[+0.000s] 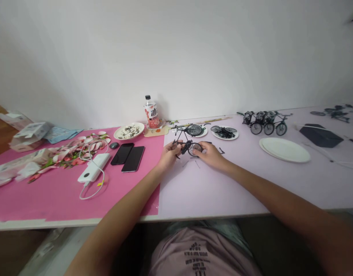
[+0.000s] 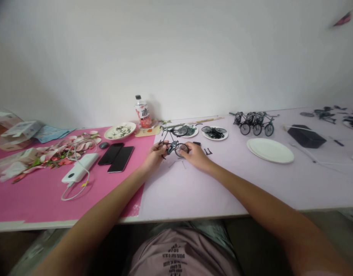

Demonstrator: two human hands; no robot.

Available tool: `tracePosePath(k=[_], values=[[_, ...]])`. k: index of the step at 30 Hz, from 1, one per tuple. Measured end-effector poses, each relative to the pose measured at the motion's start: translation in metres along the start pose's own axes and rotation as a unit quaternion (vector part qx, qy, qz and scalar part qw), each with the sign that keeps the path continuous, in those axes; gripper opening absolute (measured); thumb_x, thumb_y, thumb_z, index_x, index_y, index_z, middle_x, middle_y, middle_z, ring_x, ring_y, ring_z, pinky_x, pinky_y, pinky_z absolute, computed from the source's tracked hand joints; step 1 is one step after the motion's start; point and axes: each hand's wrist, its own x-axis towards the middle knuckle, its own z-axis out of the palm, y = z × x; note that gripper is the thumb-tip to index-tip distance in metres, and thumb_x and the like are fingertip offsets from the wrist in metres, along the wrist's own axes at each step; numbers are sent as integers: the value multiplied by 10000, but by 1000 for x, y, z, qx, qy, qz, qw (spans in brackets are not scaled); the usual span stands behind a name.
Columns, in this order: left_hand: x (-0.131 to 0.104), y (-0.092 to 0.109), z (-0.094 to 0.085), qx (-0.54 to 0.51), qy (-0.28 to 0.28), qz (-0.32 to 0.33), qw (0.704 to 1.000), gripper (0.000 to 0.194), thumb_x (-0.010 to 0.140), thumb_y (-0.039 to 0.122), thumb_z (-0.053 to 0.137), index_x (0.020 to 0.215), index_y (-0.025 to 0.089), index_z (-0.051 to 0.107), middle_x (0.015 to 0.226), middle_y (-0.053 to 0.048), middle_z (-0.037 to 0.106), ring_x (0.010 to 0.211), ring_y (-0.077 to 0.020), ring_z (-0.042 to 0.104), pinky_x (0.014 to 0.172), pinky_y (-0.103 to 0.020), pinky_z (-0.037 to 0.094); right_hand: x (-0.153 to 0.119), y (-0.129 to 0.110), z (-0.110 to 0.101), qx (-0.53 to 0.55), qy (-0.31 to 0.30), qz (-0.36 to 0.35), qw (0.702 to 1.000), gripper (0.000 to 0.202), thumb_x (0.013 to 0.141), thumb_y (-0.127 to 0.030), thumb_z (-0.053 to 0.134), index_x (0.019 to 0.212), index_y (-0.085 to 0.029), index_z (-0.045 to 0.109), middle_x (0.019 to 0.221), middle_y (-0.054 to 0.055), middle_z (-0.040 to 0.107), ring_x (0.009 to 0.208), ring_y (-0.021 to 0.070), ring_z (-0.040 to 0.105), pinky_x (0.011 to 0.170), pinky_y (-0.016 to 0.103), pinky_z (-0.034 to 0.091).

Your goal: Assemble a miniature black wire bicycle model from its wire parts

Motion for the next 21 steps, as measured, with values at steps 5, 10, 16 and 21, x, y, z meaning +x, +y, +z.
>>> tracePosePath(k=[5,10,16,21], values=[[-6,5,6,1,-34,-22,999,371,756,292,905,1055,150,737,937,-70,763,848,-175,704,841,-317,507,1,-2,0,95,-20,19,995,314,825,-446,778,968,-171,726,1004,80,773,870,203,682,822,341,535],[-8,5,7,16,-41,-25,999,441,709,336,937,1055,149,739,930,-74,775,804,-172,699,804,-311,505,1,1,-3,155,-31,97,983,424,779,-526,826,979,-168,720,887,57,756,512,96,534,435,228,437],[-7,4,5,33,-46,-22,998,520,680,371,959,1098,156,735,1006,-106,801,952,-243,750,954,-397,516,4,7,-3,210,-31,109,971,437,728,-467,890,993,-162,724,863,64,774,518,108,604,438,226,508],[-6,3,4,35,-31,-17,999,553,642,393,976,1081,161,734,1030,-117,808,969,-266,764,975,-419,533,3,5,0,248,-25,118,961,385,756,-380,878,1053,-176,743,918,88,790,626,160,698,459,234,544]])
